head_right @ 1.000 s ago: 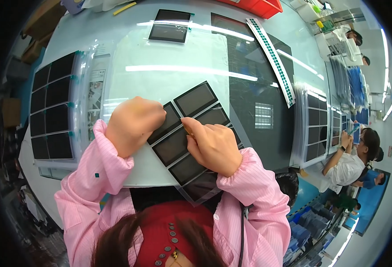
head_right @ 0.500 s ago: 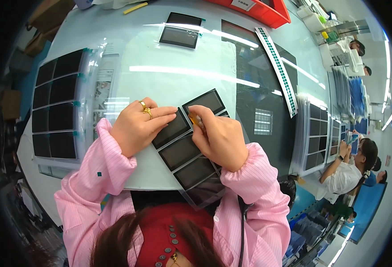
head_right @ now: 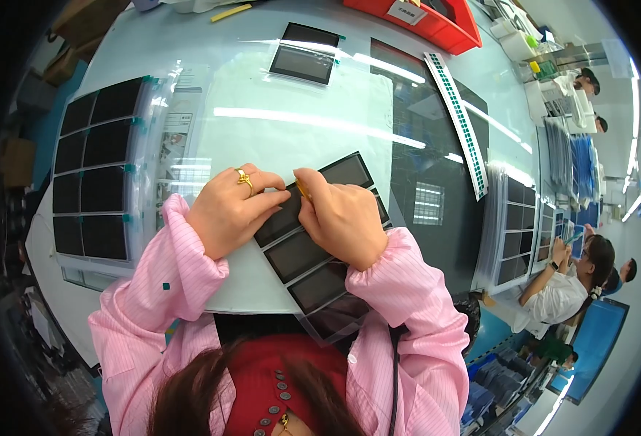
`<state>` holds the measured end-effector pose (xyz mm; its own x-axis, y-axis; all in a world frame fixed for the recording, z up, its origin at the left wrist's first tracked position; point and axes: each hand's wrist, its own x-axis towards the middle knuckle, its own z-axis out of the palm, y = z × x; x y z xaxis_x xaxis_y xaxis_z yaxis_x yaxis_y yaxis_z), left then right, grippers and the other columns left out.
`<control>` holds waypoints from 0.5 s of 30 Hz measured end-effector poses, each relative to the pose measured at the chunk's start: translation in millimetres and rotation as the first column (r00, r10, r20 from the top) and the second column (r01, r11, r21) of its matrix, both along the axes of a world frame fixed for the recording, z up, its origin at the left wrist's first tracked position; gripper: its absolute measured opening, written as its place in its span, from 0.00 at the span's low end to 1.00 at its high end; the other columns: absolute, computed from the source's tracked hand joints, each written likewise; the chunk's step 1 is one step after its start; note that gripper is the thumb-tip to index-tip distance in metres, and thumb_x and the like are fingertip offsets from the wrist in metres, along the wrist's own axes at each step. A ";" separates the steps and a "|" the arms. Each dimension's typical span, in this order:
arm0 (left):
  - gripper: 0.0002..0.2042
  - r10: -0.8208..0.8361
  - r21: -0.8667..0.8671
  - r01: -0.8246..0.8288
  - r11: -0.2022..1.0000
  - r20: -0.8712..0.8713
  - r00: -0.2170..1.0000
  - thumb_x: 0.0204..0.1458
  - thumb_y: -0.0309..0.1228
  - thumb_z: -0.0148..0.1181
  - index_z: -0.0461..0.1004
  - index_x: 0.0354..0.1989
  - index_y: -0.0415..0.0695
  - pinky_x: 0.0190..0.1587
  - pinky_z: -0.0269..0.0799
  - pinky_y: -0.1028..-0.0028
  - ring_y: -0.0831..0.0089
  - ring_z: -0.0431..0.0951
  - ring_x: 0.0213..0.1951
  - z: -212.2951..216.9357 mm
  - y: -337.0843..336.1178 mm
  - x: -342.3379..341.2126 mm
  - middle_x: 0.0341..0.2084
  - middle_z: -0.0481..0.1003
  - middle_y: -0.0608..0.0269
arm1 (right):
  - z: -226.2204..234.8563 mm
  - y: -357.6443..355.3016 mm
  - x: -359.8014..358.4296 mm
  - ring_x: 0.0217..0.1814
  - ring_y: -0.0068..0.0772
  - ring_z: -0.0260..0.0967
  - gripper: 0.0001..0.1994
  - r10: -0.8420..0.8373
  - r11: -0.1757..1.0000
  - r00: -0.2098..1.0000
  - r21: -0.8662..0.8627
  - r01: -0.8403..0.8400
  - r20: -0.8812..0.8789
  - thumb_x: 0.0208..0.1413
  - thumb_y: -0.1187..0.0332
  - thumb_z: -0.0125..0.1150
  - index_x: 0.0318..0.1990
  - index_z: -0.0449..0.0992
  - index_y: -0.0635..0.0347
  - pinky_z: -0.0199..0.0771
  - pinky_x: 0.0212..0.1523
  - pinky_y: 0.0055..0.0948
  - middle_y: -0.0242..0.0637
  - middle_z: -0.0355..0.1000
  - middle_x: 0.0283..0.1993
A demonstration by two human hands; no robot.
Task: Applying adhesive strips and cleaning small solar cell panels on a factory workbench.
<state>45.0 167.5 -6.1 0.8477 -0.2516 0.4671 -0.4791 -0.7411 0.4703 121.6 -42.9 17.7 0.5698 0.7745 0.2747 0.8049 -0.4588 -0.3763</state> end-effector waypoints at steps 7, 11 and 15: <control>0.15 0.007 -0.089 -0.015 0.996 -0.086 0.996 0.47 0.23 0.72 0.77 0.43 0.44 0.47 0.76 0.64 0.61 0.79 0.44 3.3 0.3 0.9 0.43 0.78 0.63 | 8.9 0.4 1.2 0.23 0.41 0.75 0.21 -0.036 0.999 0.998 0.008 0.036 -0.046 0.53 0.76 0.65 0.55 0.73 0.59 0.72 0.24 0.37 0.37 0.74 0.23; 0.16 0.038 -0.130 -0.052 0.990 -0.114 0.993 0.49 0.23 0.70 0.76 0.47 0.43 0.51 0.76 0.61 0.58 0.78 0.47 2.3 -1.8 1.8 0.46 0.77 0.58 | 0.4 0.3 1.1 0.22 0.40 0.75 0.21 0.002 1.000 1.000 0.023 -0.001 -0.031 0.53 0.76 0.65 0.56 0.73 0.59 0.72 0.24 0.35 0.36 0.73 0.22; 0.18 0.053 -0.128 -0.063 0.990 -0.081 0.995 0.49 0.23 0.70 0.77 0.50 0.44 0.49 0.76 0.62 0.59 0.78 0.45 0.7 -4.5 1.2 0.45 0.76 0.59 | 13.6 -15.0 -8.4 0.20 0.39 0.73 0.22 -0.002 1.000 0.996 -0.006 0.002 -0.085 0.53 0.76 0.65 0.57 0.73 0.58 0.70 0.23 0.35 0.37 0.73 0.22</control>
<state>46.1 162.9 -5.3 0.8939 -0.1418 0.4252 -0.3953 -0.6965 0.5988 113.3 -57.9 31.3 0.5925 0.7749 0.2202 0.7692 -0.4630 -0.4405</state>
